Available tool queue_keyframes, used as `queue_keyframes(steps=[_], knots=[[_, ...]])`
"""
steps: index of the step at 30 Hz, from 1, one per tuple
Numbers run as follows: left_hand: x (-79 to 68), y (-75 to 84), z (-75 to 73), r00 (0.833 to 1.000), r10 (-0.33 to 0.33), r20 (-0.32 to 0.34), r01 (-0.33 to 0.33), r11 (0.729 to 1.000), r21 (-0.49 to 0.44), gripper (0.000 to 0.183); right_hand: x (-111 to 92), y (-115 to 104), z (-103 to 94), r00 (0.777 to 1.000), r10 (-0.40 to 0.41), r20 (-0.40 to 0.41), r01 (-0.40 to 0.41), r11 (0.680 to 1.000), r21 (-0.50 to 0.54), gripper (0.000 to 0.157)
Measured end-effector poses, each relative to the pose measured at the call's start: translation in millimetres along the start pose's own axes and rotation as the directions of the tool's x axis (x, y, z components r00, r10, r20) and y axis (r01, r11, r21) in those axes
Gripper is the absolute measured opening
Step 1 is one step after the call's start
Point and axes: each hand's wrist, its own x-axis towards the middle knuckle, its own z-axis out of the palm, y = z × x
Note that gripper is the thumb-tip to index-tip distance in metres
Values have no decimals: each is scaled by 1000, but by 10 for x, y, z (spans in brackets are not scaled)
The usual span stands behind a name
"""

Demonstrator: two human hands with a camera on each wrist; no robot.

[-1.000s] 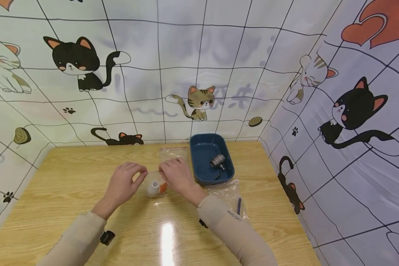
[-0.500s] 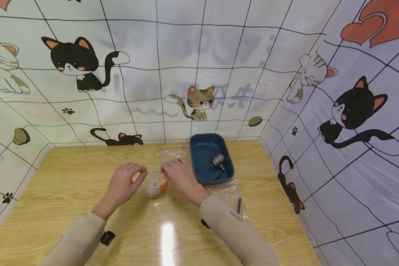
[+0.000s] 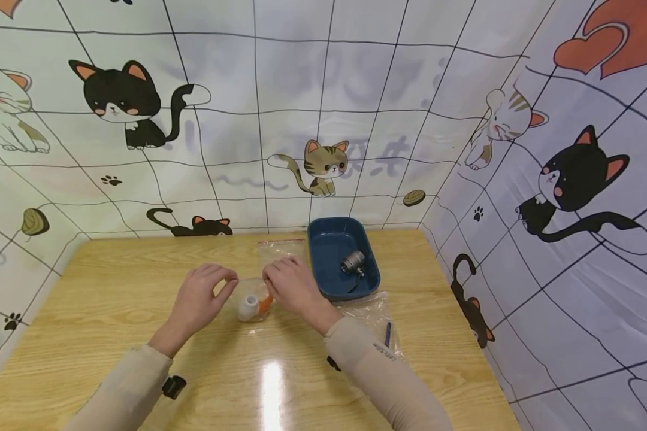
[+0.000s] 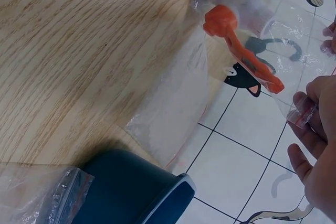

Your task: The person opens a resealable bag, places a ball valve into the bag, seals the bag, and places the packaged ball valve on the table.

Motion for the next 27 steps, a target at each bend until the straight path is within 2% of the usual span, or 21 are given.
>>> queue_keyframes(steps=[17,27], knots=[[-41,-4,-6,999,-16,32,16,1000,-11,6,-82,41,16,1000,19,-17,-19,999,27,8],[-40,2,-18,1000,-13,14,13,1000,-8,2,-81,80,-3,999,43,16,-44,997,59,7]])
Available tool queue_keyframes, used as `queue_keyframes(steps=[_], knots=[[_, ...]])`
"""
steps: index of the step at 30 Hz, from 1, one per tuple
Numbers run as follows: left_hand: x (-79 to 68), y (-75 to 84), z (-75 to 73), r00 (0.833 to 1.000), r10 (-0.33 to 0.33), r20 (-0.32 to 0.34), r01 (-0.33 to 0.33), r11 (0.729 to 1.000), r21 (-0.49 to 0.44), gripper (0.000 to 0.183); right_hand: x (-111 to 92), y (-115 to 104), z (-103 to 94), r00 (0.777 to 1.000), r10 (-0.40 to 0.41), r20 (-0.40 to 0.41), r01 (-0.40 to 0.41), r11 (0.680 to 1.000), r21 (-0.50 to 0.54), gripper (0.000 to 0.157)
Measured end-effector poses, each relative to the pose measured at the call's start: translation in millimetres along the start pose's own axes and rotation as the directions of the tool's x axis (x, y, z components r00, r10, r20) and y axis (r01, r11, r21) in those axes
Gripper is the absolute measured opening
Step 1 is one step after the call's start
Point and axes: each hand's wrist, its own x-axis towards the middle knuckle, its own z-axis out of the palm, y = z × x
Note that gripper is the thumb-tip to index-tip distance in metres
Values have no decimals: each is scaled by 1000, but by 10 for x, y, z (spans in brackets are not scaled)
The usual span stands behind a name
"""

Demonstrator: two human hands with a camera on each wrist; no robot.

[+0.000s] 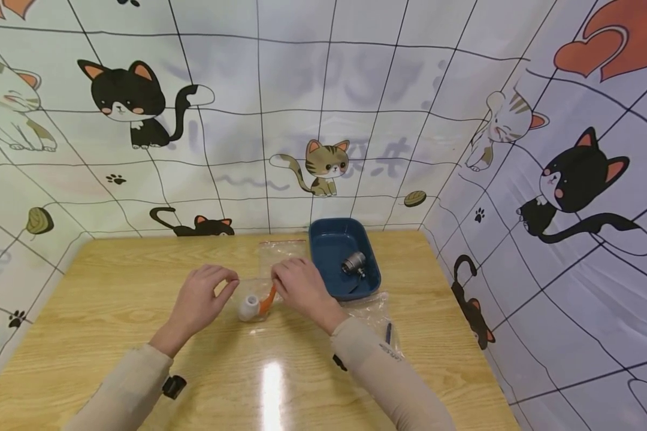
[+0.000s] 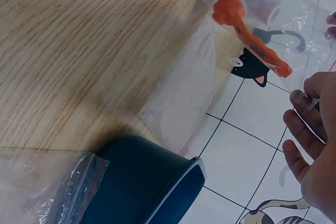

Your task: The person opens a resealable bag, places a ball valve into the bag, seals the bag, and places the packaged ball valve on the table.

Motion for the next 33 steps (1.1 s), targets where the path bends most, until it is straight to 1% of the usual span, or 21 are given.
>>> queue_keyframes(steps=[8,14,23,29,33], knots=[[12,-11,-8,1000,-6,13,6,1000,-7,5,-13,19,-13,1000,8,15,-8,1000,-13,7],[9,-13,-4,1000,-8,16,8,1000,-11,5,-16,42,-6,999,32,31,-32,999,-7,7],[-5,-15,-13,1000,-17,18,17,1000,-7,5,-41,72,-5,999,42,21,-42,999,-5,8],[-9,-5,-17,1000,-21,20,21,1000,-10,5,-59,95,-7,998,57,36,-57,998,-1,8],[-8,-10,-10,1000,-21,20,22,1000,-9,6,-75,123,21,998,55,31,-55,998,-6,8]])
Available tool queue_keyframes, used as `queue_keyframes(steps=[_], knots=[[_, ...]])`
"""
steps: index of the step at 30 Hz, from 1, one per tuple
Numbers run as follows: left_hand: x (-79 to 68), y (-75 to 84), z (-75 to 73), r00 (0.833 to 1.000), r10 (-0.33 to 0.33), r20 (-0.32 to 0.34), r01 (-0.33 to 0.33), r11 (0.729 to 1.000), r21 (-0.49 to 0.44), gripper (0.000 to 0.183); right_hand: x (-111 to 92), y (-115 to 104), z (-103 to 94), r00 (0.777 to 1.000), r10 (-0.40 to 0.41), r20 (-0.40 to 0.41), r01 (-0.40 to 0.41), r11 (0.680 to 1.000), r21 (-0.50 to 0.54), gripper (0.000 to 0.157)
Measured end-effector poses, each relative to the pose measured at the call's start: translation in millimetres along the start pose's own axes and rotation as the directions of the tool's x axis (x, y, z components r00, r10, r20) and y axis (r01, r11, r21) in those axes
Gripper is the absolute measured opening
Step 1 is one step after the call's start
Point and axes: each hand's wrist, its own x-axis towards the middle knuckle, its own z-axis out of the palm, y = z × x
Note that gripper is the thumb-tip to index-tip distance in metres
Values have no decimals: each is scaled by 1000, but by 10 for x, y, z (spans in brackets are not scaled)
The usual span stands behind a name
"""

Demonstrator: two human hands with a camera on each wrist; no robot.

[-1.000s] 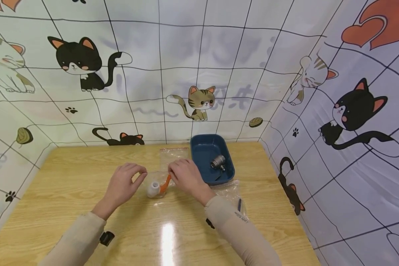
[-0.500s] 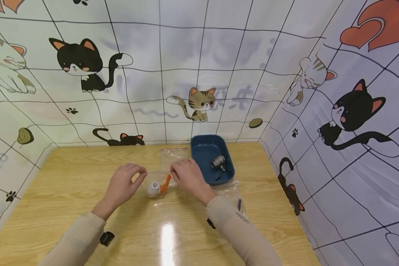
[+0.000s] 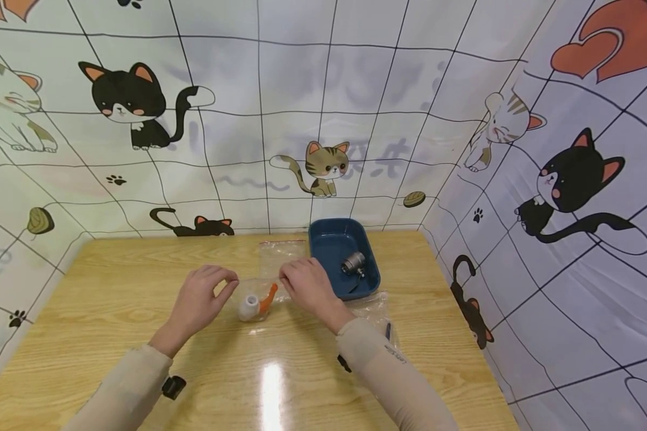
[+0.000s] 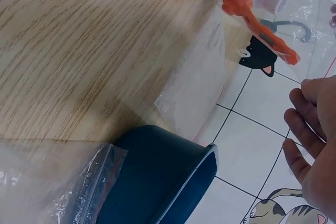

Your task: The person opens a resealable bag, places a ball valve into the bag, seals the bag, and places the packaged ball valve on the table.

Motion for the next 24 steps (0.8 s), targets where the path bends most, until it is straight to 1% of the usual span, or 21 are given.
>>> queue_keyframes(steps=[3,6,8,9,11,15,19,24], knots=[[4,-3,5,1000,1,-6,-1,1000,4,4,2,-1,13,1000,4,1,-4,1000,-7,6],[4,-3,6,1000,2,-16,-2,1000,10,3,28,-54,-8,1000,13,22,-12,1000,-19,13],[3,-2,6,1000,7,-23,-7,1000,18,4,62,-125,-26,1000,-3,21,4,999,-35,19],[3,-1,5,1000,10,-27,-9,1000,22,5,86,-169,-35,1000,-24,13,24,999,-45,21],[4,0,4,999,17,-36,-16,1000,26,4,142,-267,-46,997,-77,-12,76,995,-67,20],[6,11,-8,999,19,-46,-18,999,27,4,253,-450,-44,981,-178,-79,170,981,-90,17],[11,25,-23,999,18,-50,-17,1000,22,5,304,-556,-36,974,-193,-121,185,980,-75,13],[14,33,-48,999,17,-43,-16,999,29,7,305,-585,-26,972,-182,-149,178,983,-39,11]])
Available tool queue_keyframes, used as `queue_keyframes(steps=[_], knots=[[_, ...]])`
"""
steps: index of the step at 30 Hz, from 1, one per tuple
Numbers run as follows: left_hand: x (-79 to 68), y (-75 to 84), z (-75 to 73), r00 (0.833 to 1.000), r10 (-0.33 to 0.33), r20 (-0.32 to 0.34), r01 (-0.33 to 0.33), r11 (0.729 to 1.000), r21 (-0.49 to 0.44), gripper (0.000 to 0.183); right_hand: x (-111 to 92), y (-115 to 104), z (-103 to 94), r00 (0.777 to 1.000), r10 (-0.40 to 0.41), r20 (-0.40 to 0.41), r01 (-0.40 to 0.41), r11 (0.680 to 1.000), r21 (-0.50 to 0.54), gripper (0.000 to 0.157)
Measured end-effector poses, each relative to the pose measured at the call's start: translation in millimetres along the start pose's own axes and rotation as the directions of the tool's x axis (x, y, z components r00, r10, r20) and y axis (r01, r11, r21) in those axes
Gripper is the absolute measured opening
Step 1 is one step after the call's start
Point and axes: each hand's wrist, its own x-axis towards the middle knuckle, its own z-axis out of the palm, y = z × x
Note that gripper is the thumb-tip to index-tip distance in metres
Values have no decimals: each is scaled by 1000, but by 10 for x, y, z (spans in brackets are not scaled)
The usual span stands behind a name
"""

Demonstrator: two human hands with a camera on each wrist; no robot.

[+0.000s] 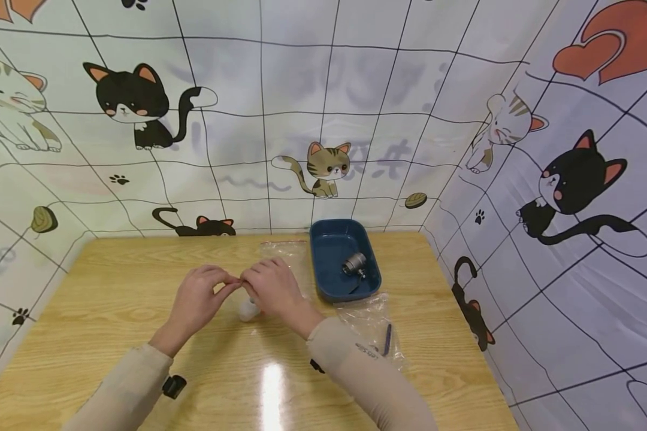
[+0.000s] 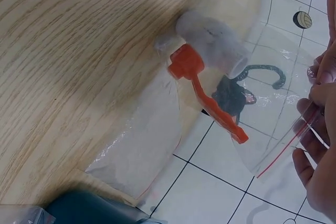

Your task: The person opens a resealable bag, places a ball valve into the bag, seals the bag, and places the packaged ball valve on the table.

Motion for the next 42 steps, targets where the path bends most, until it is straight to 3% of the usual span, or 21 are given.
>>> queue_keyframes(steps=[9,21,34,42], knots=[[2,9,8,999,46,-16,-45,998,45,4,-8,11,34,999,-9,-38,9,1000,-1,10],[-27,26,33,998,54,-28,-53,997,52,5,-33,69,5,1000,-15,-10,15,999,-37,7],[-54,65,28,994,89,-68,-87,996,33,6,-203,313,73,992,-76,-105,71,996,-54,9],[-79,69,8,995,78,-62,-77,997,17,5,-314,484,93,997,-33,-66,27,996,-84,5]])
